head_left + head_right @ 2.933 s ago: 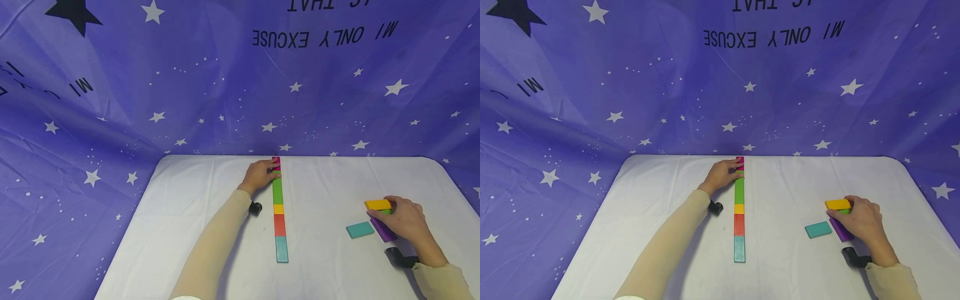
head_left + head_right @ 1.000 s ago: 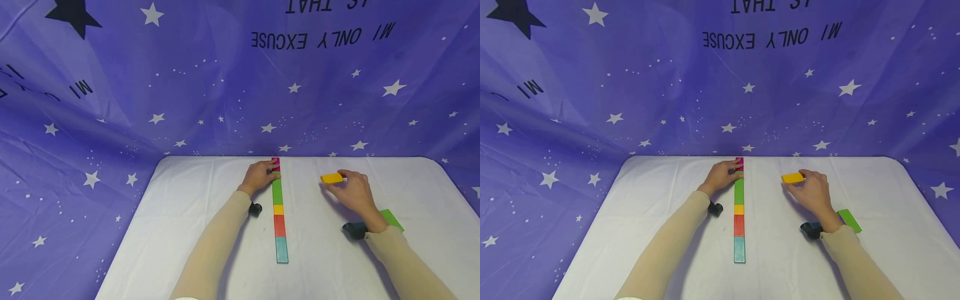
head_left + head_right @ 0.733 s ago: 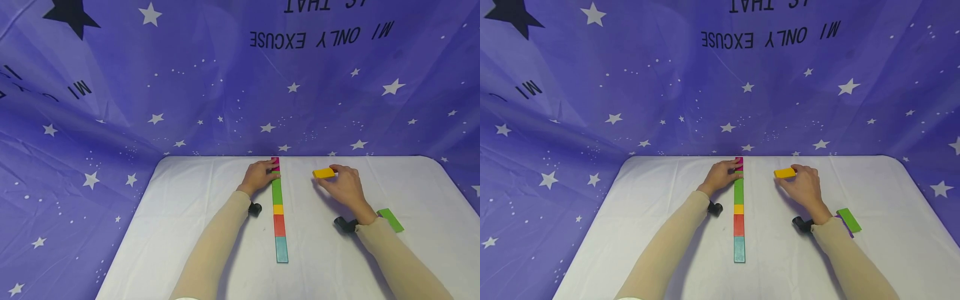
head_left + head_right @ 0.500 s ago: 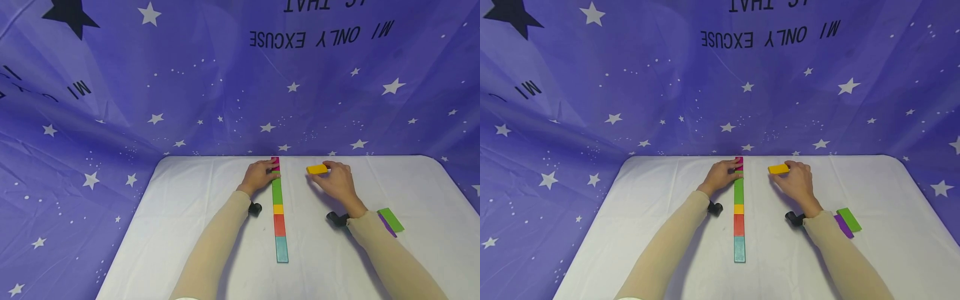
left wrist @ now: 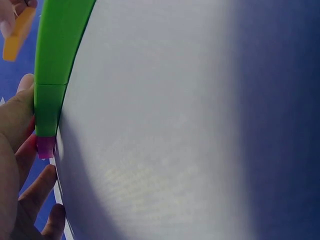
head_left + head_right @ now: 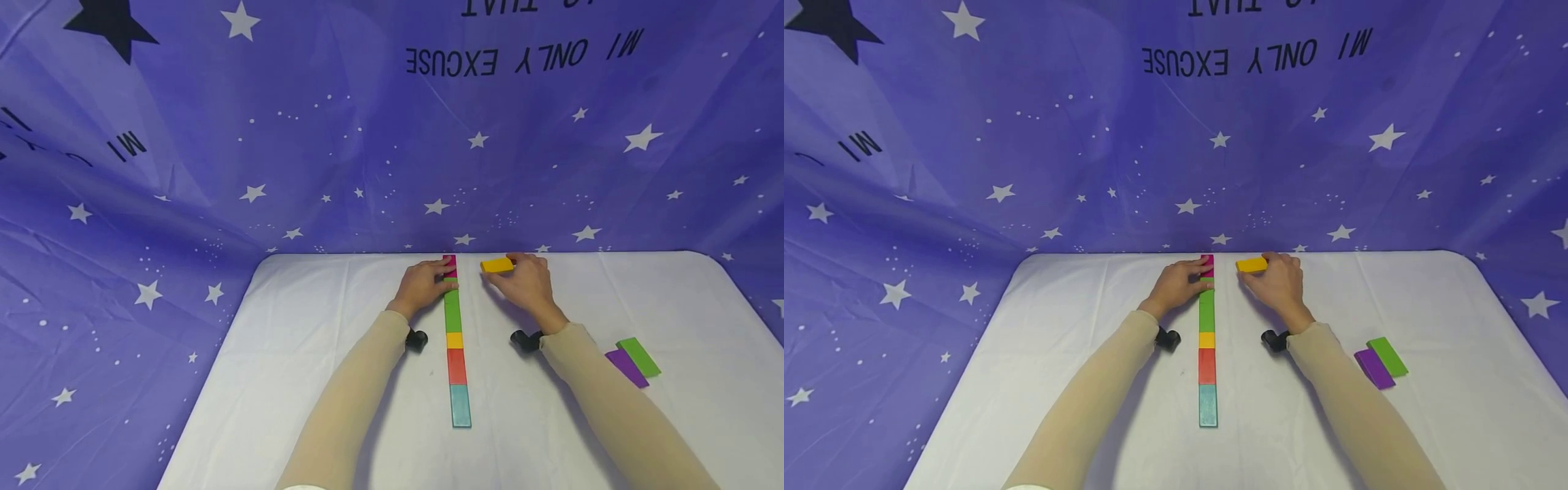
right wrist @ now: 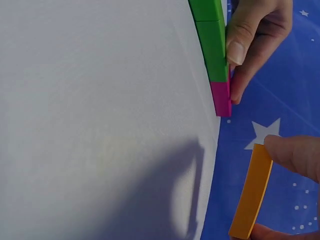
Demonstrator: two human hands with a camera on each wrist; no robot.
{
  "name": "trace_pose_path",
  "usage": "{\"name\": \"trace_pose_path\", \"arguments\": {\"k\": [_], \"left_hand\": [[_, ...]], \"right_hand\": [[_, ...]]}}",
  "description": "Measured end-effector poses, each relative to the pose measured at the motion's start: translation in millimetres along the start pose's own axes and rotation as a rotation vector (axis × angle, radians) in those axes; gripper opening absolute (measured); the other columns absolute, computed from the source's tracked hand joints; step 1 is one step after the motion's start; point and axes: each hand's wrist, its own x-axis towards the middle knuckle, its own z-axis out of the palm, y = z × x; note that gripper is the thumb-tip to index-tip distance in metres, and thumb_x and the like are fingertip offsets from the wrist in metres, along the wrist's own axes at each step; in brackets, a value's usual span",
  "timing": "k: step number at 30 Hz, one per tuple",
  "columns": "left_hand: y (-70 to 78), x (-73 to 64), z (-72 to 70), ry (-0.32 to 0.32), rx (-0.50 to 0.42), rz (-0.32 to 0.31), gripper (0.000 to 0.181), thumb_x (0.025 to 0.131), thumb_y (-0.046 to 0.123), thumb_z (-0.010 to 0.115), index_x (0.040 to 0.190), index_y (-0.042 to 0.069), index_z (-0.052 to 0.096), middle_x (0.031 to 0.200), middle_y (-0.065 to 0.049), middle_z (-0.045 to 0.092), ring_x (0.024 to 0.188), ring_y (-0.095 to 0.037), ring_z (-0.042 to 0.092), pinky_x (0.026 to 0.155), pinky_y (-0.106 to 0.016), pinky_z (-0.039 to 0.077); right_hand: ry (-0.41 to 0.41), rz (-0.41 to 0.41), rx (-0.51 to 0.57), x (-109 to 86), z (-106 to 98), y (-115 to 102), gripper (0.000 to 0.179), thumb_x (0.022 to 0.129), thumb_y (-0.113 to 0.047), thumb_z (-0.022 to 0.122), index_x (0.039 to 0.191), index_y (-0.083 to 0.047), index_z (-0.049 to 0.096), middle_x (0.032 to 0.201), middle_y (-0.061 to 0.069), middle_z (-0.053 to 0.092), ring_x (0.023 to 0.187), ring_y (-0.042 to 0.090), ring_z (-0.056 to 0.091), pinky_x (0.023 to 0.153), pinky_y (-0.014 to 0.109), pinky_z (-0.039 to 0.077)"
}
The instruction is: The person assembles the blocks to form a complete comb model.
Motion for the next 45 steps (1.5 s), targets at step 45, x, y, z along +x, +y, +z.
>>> {"name": "trace_pose_path", "arguments": {"k": [45], "left_hand": [[3.0, -0.1, -2.4, -0.008, 0.022, -0.014, 0.051, 0.092, 0.044, 0.071, 0.139, 0.025, 0.062, 0.149, 0.011, 0.051, 0.138, -0.015, 0.048, 0.117, -0.035, 0.034]], "right_hand": [[-0.097, 0.034, -0.003, 36.1, 26.0, -1.0, 0.055, 0.087, -0.031, 0.074, 0.125, 0.008, 0.064, 0.108, 0.02, 0.068, 0.102, 0.038, 0.06, 0.089, 0.052, 0.051]]}}
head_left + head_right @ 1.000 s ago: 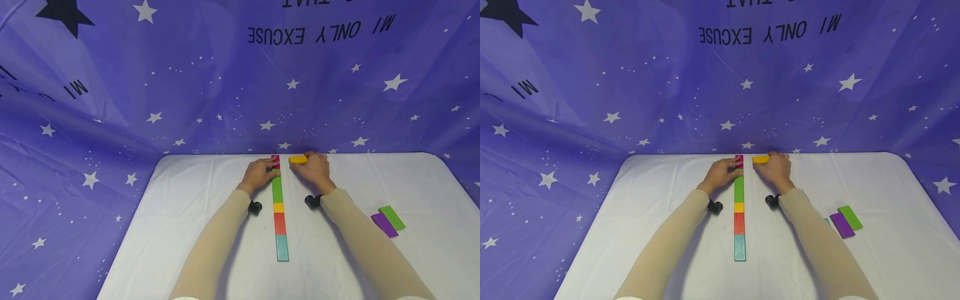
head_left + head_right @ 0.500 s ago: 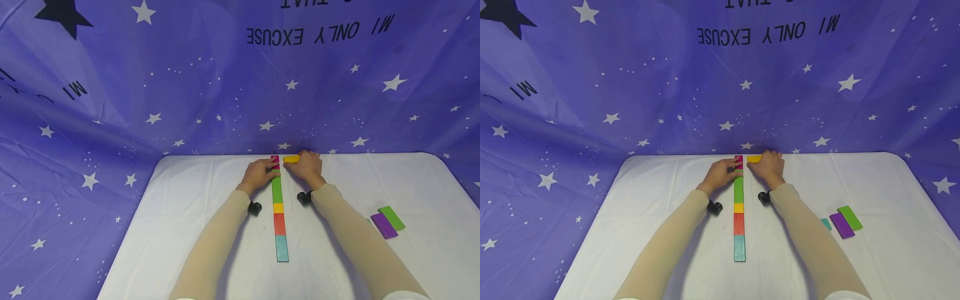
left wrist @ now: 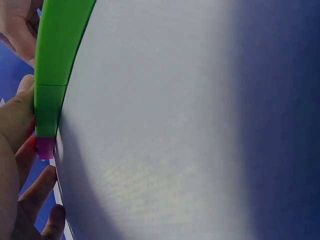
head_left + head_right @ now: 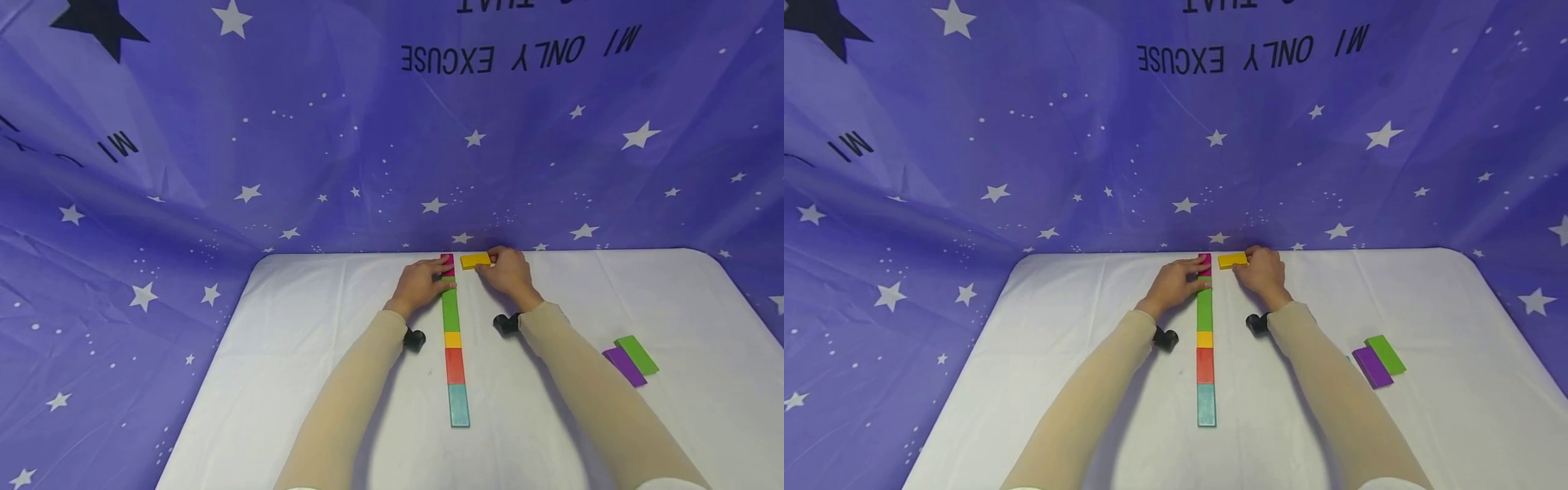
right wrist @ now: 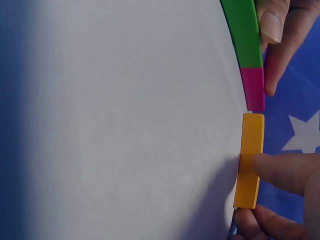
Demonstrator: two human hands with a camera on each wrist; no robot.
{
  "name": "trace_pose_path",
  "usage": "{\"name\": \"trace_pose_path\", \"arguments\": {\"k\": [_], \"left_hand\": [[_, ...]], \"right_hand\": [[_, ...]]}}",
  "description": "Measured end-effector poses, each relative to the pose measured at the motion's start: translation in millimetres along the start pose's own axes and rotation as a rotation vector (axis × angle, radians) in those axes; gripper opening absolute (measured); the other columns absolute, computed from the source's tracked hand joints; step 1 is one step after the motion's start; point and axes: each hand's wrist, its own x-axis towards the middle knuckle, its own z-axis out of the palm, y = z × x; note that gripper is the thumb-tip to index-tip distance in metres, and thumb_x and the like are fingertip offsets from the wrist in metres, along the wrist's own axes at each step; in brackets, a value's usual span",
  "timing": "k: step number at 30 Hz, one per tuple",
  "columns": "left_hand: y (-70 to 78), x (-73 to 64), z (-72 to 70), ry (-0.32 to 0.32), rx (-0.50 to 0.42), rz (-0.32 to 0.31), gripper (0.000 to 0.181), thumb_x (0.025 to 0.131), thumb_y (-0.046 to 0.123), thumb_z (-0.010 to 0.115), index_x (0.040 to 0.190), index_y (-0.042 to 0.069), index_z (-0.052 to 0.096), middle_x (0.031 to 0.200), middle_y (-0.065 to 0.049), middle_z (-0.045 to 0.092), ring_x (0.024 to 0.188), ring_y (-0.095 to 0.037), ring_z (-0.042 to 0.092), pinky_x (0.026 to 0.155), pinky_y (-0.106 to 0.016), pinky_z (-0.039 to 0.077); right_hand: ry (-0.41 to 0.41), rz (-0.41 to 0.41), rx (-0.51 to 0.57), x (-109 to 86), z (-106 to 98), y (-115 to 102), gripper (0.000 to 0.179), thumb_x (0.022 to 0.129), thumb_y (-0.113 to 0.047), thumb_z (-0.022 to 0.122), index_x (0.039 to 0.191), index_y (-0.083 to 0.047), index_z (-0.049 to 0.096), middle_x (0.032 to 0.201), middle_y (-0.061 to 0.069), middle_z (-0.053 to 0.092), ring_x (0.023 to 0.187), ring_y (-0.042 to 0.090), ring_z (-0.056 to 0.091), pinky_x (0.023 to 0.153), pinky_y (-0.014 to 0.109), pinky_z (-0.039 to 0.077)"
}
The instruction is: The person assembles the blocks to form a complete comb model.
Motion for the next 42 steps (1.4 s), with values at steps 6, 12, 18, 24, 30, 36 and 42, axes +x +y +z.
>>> {"name": "trace_pose_path", "arguments": {"k": [6, 12, 18, 24, 30, 36, 42], "left_hand": [[-0.9, -0.5, -0.4, 0.006, 0.003, -0.006, 0.051, 0.092, 0.044, 0.071, 0.139, 0.025, 0.062, 0.15, 0.012, 0.05, 0.138, -0.015, 0.048, 0.117, -0.034, 0.034], [-3.0, 0.7, 1.2, 0.024, 0.002, 0.006, 0.051, 0.092, 0.044, 0.072, 0.138, 0.026, 0.063, 0.149, 0.012, 0.051, 0.137, -0.016, 0.049, 0.116, -0.035, 0.035], [-3.5, 0.8, 0.8, 0.024, -0.009, 0.008, 0.05, 0.092, 0.044, 0.072, 0.138, 0.026, 0.063, 0.149, 0.012, 0.051, 0.137, -0.017, 0.049, 0.116, -0.036, 0.036], [-2.4, 1.6, -0.1, 0.015, -0.017, 0.006, 0.049, 0.092, 0.043, 0.072, 0.137, 0.026, 0.064, 0.148, 0.01, 0.052, 0.137, -0.017, 0.049, 0.116, -0.034, 0.035], [-1.0, 1.8, -1.0, 0.009, -0.02, 0.007, 0.048, 0.092, 0.043, 0.071, 0.137, 0.025, 0.064, 0.147, 0.008, 0.053, 0.137, -0.018, 0.049, 0.116, -0.034, 0.035], [-0.2, 1.2, -1.2, 0.011, -0.02, 0.005, 0.048, 0.092, 0.043, 0.071, 0.137, 0.025, 0.064, 0.147, 0.009, 0.053, 0.137, -0.018, 0.05, 0.116, -0.035, 0.036], [0.1, 0.3, -0.4, 0.011, -0.017, 0.002, 0.049, 0.092, 0.043, 0.072, 0.137, 0.025, 0.064, 0.148, 0.009, 0.052, 0.137, -0.018, 0.049, 0.116, -0.034, 0.035]], "right_hand": [[0.011, 0.032, -0.015, 2.5, 3.5, -5.0, 0.052, 0.087, -0.033, 0.074, 0.122, 0.006, 0.066, 0.107, 0.017, 0.07, 0.1, 0.036, 0.063, 0.087, 0.051, 0.052], [0.005, 0.058, -0.023, 2.5, 6.5, -10.9, 0.052, 0.088, -0.034, 0.073, 0.122, 0.004, 0.067, 0.109, 0.017, 0.071, 0.102, 0.035, 0.063, 0.09, 0.051, 0.051], [0.007, 0.05, -0.033, 1.9, 6.9, -13.9, 0.052, 0.089, -0.034, 0.073, 0.123, 0.004, 0.066, 0.109, 0.017, 0.07, 0.103, 0.036, 0.063, 0.092, 0.052, 0.049], [0.022, 0.028, -0.021, 2.6, 6.1, -13.9, 0.051, 0.087, -0.034, 0.074, 0.121, 0.004, 0.067, 0.106, 0.016, 0.07, 0.1, 0.035, 0.063, 0.09, 0.051, 0.049], [0.026, 0.017, -0.021, 2.5, 6.8, -13.7, 0.05, 0.087, -0.034, 0.074, 0.119, 0.005, 0.068, 0.102, 0.015, 0.069, 0.095, 0.034, 0.061, 0.086, 0.05, 0.05], [0.019, 0.019, -0.014, 3.3, 7.0, -12.8, 0.05, 0.087, -0.034, 0.074, 0.119, 0.004, 0.068, 0.103, 0.016, 0.069, 0.095, 0.034, 0.061, 0.086, 0.049, 0.05], [0.015, 0.025, 0.061, 0.3, -0.5, -9.1, 0.056, 0.087, -0.033, 0.074, 0.126, 0.006, 0.062, 0.106, 0.018, 0.069, 0.098, 0.036, 0.063, 0.09, 0.051, 0.05]]}}
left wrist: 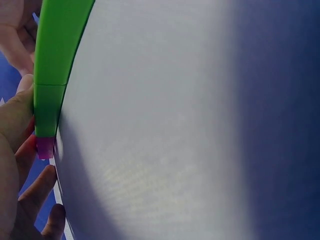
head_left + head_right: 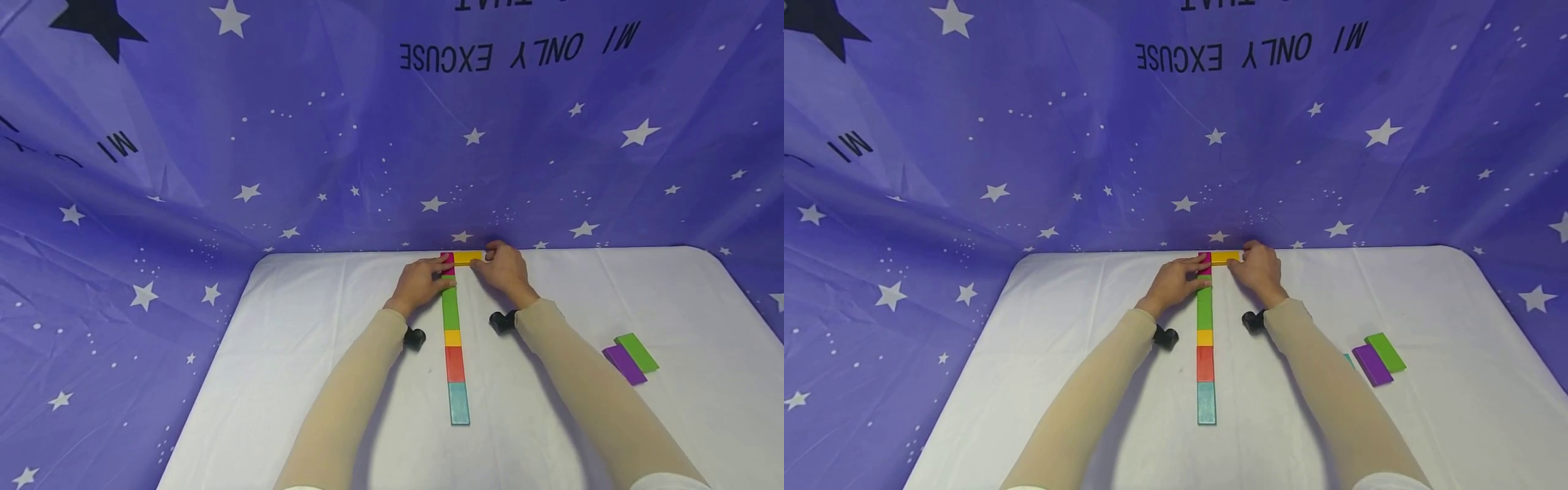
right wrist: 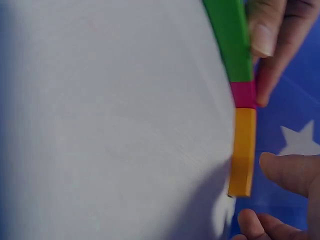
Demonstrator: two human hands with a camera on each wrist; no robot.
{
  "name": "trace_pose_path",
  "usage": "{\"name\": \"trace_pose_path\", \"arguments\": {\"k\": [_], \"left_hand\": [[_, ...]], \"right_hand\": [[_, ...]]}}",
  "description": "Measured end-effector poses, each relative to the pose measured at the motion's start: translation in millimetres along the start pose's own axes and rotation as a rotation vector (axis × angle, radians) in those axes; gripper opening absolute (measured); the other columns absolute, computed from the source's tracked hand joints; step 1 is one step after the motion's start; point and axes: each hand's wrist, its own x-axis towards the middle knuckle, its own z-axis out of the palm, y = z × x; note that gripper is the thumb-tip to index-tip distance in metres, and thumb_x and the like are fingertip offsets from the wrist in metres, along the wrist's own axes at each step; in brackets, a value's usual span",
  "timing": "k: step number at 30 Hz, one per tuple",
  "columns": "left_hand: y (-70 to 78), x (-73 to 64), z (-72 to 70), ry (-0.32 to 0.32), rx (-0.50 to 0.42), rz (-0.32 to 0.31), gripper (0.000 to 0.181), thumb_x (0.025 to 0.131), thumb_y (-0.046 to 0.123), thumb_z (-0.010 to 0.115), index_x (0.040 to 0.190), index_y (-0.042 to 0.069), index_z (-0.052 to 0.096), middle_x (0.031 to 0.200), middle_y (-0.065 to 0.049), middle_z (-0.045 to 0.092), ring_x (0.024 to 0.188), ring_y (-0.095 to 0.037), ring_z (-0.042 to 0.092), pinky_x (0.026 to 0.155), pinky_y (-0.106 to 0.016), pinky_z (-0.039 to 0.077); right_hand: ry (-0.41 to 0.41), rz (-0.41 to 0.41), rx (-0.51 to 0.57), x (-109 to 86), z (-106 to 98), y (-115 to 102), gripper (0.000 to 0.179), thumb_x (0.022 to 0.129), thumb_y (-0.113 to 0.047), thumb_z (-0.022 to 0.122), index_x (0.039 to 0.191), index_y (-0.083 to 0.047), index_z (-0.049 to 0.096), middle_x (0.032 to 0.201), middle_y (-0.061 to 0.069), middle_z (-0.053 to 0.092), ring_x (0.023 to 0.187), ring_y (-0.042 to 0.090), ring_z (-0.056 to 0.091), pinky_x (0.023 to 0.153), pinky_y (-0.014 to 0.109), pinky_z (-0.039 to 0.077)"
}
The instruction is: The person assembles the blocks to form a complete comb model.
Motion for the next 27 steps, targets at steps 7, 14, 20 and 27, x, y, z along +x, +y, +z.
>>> {"name": "trace_pose_path", "arguments": {"k": [7, 14, 20, 27], "left_hand": [[0.5, -1.2, 0.2, -0.007, -0.003, -0.006, 0.05, 0.092, 0.043, 0.071, 0.138, 0.025, 0.063, 0.149, 0.01, 0.051, 0.138, -0.018, 0.049, 0.117, -0.036, 0.033], [-0.7, -1.1, 1.3, -0.001, 0.0, 0.002, 0.049, 0.092, 0.043, 0.071, 0.138, 0.026, 0.063, 0.148, 0.01, 0.052, 0.137, -0.018, 0.049, 0.117, -0.034, 0.034], [-2.4, -0.8, 2.1, -0.005, 0.004, 0.003, 0.049, 0.093, 0.044, 0.071, 0.138, 0.026, 0.063, 0.148, 0.011, 0.051, 0.137, -0.018, 0.049, 0.117, -0.035, 0.034], [-2.9, 0.4, 2.6, 0.013, -0.019, 0.02, 0.048, 0.093, 0.042, 0.072, 0.137, 0.025, 0.064, 0.147, 0.009, 0.054, 0.137, -0.019, 0.05, 0.116, -0.034, 0.035]], "right_hand": [[0.004, -0.03, 0.07, -16.2, -29.8, 2.4, 0.056, 0.092, -0.031, 0.072, 0.132, 0.005, 0.058, 0.115, 0.022, 0.068, 0.106, 0.039, 0.061, 0.093, 0.053, 0.048], [0.038, -0.094, 0.11, -45.3, -66.8, 11.9, 0.057, 0.094, -0.033, 0.069, 0.135, 0.004, 0.056, 0.119, 0.023, 0.066, 0.113, 0.04, 0.057, 0.093, 0.056, 0.047], [0.137, -0.17, 0.113, -68.9, -92.0, 28.3, 0.051, 0.093, -0.03, 0.072, 0.13, 0.002, 0.061, 0.113, 0.021, 0.069, 0.106, 0.04, 0.06, 0.083, 0.047, 0.046], [0.182, -0.192, 0.077, -98.3, -117.1, 47.0, 0.049, 0.092, -0.031, 0.073, 0.131, -0.002, 0.063, 0.111, 0.018, 0.071, 0.102, 0.028, 0.059, 0.074, 0.027, 0.043]]}}
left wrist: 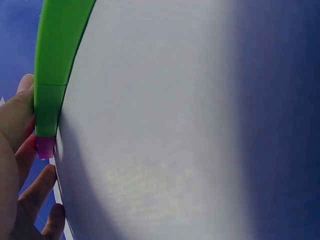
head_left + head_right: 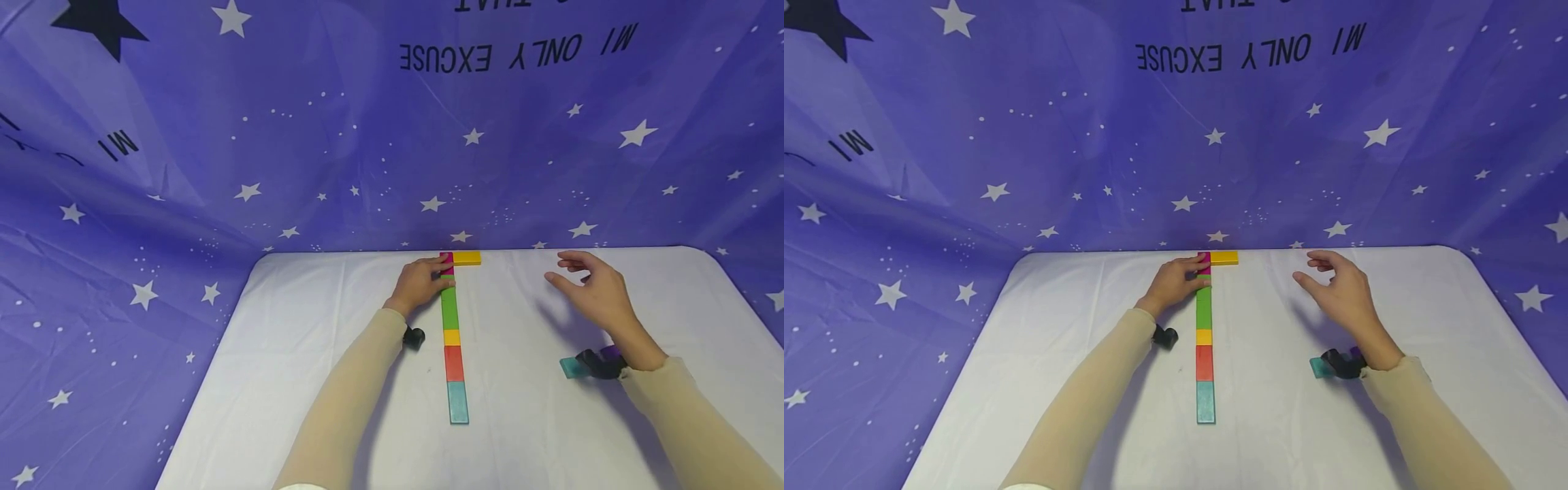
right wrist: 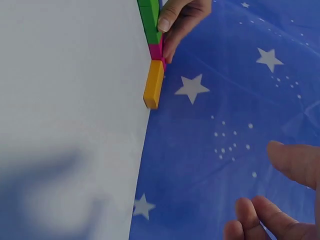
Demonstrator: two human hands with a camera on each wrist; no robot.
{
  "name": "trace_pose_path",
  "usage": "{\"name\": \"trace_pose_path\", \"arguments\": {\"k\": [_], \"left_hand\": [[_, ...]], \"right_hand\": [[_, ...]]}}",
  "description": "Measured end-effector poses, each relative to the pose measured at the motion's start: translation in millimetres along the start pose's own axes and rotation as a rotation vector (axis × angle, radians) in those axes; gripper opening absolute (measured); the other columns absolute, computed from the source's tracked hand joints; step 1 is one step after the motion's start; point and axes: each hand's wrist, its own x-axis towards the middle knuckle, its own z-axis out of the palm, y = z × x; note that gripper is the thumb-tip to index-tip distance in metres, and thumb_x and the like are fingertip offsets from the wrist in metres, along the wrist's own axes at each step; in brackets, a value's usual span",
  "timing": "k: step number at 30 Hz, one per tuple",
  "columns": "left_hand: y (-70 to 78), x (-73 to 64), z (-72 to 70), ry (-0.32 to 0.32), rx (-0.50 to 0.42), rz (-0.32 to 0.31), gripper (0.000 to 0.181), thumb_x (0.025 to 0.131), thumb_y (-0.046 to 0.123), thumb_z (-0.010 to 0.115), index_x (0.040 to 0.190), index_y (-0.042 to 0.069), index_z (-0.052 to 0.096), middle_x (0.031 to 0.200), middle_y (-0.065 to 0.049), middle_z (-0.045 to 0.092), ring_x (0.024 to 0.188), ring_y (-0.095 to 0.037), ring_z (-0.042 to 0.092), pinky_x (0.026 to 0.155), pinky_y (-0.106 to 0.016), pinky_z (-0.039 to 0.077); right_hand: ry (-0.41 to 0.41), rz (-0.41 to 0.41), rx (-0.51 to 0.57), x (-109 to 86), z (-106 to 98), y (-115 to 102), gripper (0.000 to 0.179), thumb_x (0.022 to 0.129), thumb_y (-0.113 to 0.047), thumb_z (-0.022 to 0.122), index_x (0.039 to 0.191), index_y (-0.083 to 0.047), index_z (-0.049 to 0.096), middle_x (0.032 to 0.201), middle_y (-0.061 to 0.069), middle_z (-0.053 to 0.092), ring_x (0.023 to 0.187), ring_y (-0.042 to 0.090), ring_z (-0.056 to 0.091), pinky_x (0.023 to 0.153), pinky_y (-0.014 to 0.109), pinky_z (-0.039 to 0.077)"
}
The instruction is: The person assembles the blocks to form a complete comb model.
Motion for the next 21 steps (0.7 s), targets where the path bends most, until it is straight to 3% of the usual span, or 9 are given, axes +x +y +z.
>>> {"name": "trace_pose_path", "arguments": {"k": [9, 13, 16, 21], "left_hand": [[-0.4, -0.6, -0.4, -0.006, 0.005, 0.004, 0.048, 0.092, 0.041, 0.072, 0.137, 0.025, 0.064, 0.146, 0.008, 0.054, 0.136, -0.019, 0.05, 0.116, -0.034, 0.036], [-0.5, -0.5, -0.9, -0.012, 0.0, -0.003, 0.048, 0.093, 0.042, 0.071, 0.138, 0.025, 0.064, 0.147, 0.008, 0.053, 0.137, -0.019, 0.049, 0.116, -0.035, 0.035], [-0.4, -0.5, -1.4, -0.017, 0.0, -0.006, 0.048, 0.093, 0.042, 0.071, 0.138, 0.025, 0.063, 0.148, 0.008, 0.053, 0.138, -0.018, 0.049, 0.117, -0.035, 0.034], [0.3, -0.7, -1.9, -0.018, 0.004, -0.004, 0.049, 0.093, 0.043, 0.07, 0.138, 0.025, 0.063, 0.148, 0.008, 0.053, 0.138, -0.018, 0.048, 0.117, -0.034, 0.034]], "right_hand": [[0.043, 0.013, -0.017, -39.0, -24.1, 16.7, 0.046, 0.09, -0.027, 0.076, 0.129, -0.005, 0.065, 0.11, 0.014, 0.067, 0.094, -0.014, 0.045, 0.073, 0.02, 0.041], [0.03, 0.031, -0.039, -56.6, -30.9, 22.6, 0.047, 0.09, -0.026, 0.076, 0.129, -0.004, 0.065, 0.114, 0.02, 0.067, 0.094, -0.019, 0.039, 0.073, 0.021, 0.04], [0.028, 0.04, -0.066, -69.0, -33.0, 25.6, 0.047, 0.09, -0.027, 0.076, 0.129, -0.003, 0.064, 0.116, 0.023, 0.066, 0.094, -0.016, 0.039, 0.071, 0.023, 0.039], [0.025, 0.071, -0.101, -88.3, -31.9, 27.2, 0.049, 0.091, -0.03, 0.075, 0.128, -0.001, 0.064, 0.117, 0.026, 0.065, 0.095, 0.023, 0.057, 0.068, 0.025, 0.037]]}}
